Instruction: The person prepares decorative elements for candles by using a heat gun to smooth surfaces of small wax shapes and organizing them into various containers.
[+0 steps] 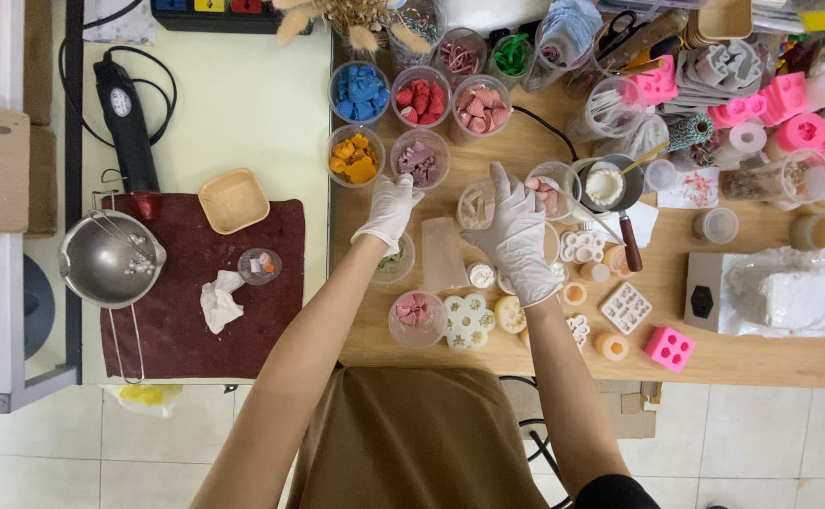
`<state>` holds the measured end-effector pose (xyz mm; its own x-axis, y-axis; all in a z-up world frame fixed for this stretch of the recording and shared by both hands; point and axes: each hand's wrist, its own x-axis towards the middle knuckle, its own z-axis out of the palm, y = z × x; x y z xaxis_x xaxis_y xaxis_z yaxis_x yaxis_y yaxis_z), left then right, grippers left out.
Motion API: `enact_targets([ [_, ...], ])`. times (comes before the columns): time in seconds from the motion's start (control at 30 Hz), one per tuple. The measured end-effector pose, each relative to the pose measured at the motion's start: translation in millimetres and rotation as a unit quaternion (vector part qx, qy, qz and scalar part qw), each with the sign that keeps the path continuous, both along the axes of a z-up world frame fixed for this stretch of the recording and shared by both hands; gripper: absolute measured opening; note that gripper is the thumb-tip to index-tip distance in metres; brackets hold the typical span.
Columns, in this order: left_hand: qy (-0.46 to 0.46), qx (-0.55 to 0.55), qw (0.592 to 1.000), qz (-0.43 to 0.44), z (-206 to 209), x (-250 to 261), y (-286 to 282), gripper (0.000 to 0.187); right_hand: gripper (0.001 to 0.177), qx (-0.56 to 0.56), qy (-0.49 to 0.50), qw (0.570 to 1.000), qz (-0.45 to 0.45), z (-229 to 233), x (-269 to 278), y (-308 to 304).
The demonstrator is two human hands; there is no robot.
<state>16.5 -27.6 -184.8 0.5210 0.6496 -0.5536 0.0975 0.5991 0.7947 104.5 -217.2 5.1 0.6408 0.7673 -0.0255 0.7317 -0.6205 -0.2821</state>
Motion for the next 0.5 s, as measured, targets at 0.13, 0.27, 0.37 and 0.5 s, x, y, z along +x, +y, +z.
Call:
enact_targets([
  [0.13, 0.019, -0.034, 0.999, 0.009, -9, 0, 0, 0.045, 0.127, 0.057, -0.015, 0.998, 0.01, 29, -6, -9],
  [0.27, -0.012, -0.098, 0.993, 0.07, -15, 3, 4, 0.037, 0.123, 0.1, 0.031, 0.994, -0.031, 74, -21, -19],
  [0.37, -0.03, -0.128, 0.989, 0.072, -4, -8, 2, 0.025, 0.112, 0.168, 0.016, 0.986, -0.003, 114, -38, -45],
  [0.5, -0.06, -0.154, 0.986, 0.014, 49, -33, 9, 0.018, 0.114, 0.158, 0.028, 0.986, -0.042, 156, -58, -92],
])
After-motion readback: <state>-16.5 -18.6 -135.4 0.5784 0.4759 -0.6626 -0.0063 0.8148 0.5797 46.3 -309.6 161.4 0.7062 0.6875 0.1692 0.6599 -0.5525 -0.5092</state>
